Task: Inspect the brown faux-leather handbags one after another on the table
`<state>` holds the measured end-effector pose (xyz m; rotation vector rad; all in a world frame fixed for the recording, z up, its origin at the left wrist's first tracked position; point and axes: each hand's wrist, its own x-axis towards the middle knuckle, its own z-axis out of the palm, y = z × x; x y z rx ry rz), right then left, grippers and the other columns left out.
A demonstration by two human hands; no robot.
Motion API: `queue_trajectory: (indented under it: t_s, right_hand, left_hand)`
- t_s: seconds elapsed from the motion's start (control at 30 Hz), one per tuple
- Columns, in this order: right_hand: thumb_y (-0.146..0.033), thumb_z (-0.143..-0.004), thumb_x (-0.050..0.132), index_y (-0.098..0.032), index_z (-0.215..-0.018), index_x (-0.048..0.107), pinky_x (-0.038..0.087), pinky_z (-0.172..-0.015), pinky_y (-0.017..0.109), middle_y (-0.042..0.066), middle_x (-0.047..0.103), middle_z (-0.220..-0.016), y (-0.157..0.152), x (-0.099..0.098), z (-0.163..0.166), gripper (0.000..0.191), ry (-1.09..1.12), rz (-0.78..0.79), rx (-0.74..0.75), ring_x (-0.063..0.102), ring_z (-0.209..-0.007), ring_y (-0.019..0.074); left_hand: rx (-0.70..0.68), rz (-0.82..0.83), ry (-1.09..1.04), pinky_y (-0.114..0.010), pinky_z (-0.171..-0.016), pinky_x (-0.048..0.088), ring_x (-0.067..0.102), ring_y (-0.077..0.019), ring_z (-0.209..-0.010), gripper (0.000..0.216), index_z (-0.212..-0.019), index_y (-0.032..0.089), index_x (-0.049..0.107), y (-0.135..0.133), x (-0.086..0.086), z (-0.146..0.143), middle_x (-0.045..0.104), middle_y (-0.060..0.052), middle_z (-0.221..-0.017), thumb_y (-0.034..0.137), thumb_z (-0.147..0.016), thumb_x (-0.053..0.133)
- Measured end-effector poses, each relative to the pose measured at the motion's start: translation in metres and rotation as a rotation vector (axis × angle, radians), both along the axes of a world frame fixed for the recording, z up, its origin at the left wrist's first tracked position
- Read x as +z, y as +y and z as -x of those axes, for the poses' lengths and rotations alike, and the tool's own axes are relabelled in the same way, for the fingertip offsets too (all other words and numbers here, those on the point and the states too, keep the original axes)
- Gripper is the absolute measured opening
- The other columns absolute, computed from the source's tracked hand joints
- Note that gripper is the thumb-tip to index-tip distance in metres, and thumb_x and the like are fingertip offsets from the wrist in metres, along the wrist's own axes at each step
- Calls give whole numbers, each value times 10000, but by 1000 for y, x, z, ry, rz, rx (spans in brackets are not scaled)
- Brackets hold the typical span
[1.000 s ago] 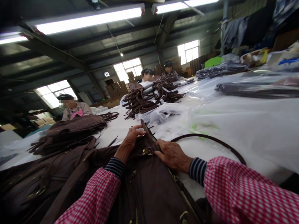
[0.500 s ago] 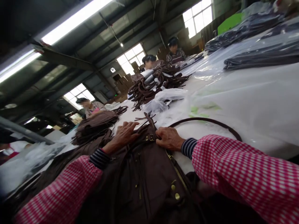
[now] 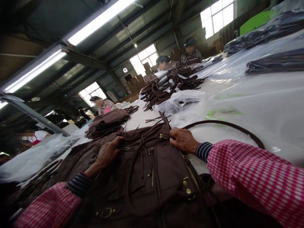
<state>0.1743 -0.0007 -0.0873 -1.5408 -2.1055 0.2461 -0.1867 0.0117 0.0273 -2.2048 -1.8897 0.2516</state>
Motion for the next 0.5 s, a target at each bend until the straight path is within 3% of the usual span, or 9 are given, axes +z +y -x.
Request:
queue_trajectory:
  t_s: [0.13,0.23,0.33,0.43,0.5]
  right_hand:
    - [-317,-925,532,-196,-824,593,269,-663,290,44,664,-835,0,3,0,169,-15,-4,-66,602,-788,197]
    - [-337,-917,551,-212,-778,591,263,-649,281,10,664,-753,-2,8,1,191,2,0,-64,600,-742,177]
    - [-330,-886,583,-217,-734,585,267,-648,275,-12,644,-700,-3,10,4,189,29,-2,-37,584,-704,160]
    - [-320,-874,583,-213,-711,579,270,-647,279,-14,611,-666,-4,9,5,195,52,-5,-15,564,-684,160]
    - [-320,-875,572,-208,-698,571,273,-631,277,-16,593,-653,-2,8,3,210,60,2,-7,550,-668,158]
  left_hand:
    - [-71,-5,-24,-348,-966,466,631,-265,-1207,594,-1360,259,540,25,-2,-5,664,-68,-1333,84,-795,490]
    - [-98,15,6,-372,-987,468,629,-279,-1209,505,-1296,242,598,21,-7,3,677,-82,-1303,103,-816,523]
    - [-130,76,132,-390,-915,503,674,-285,-1094,383,-1177,224,652,11,-7,7,706,-94,-1180,103,-842,510]
    - [-159,47,240,-403,-815,529,675,-295,-991,279,-1110,196,662,5,2,-14,696,-119,-1067,143,-908,477]
    - [-225,-38,238,-405,-800,534,638,-308,-1042,274,-1137,182,645,3,9,-44,675,-140,-1112,155,-924,474]
